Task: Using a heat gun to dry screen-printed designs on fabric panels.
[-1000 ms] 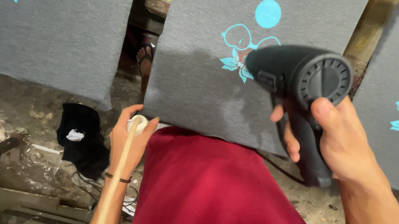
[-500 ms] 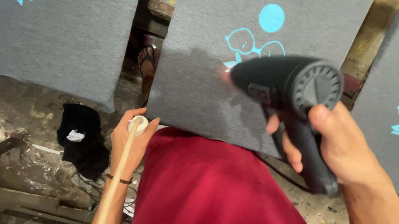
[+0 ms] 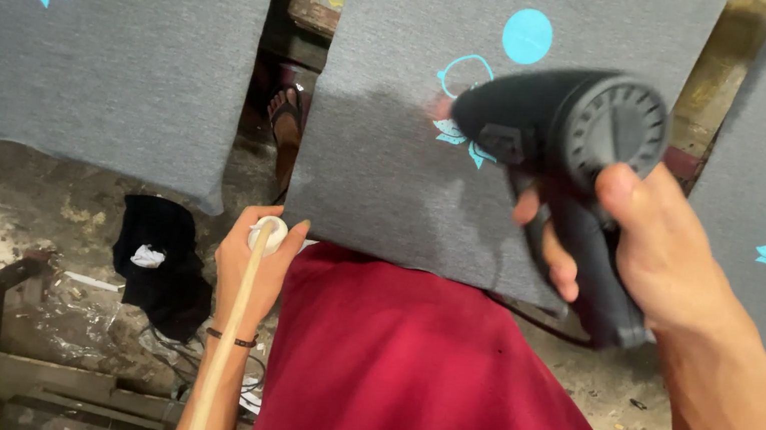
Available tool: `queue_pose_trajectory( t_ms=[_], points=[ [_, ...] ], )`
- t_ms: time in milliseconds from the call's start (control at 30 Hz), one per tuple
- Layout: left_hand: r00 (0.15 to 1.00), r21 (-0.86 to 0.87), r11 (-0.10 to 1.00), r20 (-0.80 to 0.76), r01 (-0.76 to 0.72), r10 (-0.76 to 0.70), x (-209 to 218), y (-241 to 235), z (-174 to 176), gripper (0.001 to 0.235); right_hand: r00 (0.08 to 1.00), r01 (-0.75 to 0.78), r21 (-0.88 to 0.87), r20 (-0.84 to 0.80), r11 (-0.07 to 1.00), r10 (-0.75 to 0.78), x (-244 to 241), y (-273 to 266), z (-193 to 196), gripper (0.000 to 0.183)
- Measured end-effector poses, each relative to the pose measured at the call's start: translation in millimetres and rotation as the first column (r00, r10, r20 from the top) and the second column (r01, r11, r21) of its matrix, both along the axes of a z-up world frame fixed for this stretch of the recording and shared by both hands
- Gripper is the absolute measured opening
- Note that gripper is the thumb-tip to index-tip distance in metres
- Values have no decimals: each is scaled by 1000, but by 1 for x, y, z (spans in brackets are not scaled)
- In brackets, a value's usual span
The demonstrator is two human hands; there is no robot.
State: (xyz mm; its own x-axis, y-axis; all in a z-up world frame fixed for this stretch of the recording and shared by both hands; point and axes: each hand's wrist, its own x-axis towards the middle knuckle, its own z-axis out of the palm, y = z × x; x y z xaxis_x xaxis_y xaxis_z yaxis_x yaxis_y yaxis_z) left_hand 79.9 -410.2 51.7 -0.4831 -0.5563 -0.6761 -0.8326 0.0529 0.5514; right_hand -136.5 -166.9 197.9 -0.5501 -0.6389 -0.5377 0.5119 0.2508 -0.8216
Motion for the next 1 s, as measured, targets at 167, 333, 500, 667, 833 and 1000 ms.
queue_pose_trajectory(
  t_ms=[167,333,500,667,833,1000],
  points=[
    [1000,10,1000,12,-14,14,-1,1,0,36,999,-35,25,-41,999,36,-10,6,6,83],
    [1000,-6,1000,23,-12,12,-5,0,3,36,996,-16,72,-88,997,22,-14,2,4,75],
    [1000,-6,1000,13,-28,28,-3,1,0,35,991,12,38,-131,999,-7,-19,0,4,72],
    [1000,-43,999,-22,6,-7,1,0,-6,34,985,11,85,-172,996,4,-19,-13,6,75],
    [1000,1,1000,7,-27,27,-1,1,-3,38,994,-48,34,-95,998,51,-24,-16,6,78],
    [1000,26,1000,-20,0,1,-1,0,3,38,980,80,62,-188,995,-67,-30,-28,11,75]
  ],
)
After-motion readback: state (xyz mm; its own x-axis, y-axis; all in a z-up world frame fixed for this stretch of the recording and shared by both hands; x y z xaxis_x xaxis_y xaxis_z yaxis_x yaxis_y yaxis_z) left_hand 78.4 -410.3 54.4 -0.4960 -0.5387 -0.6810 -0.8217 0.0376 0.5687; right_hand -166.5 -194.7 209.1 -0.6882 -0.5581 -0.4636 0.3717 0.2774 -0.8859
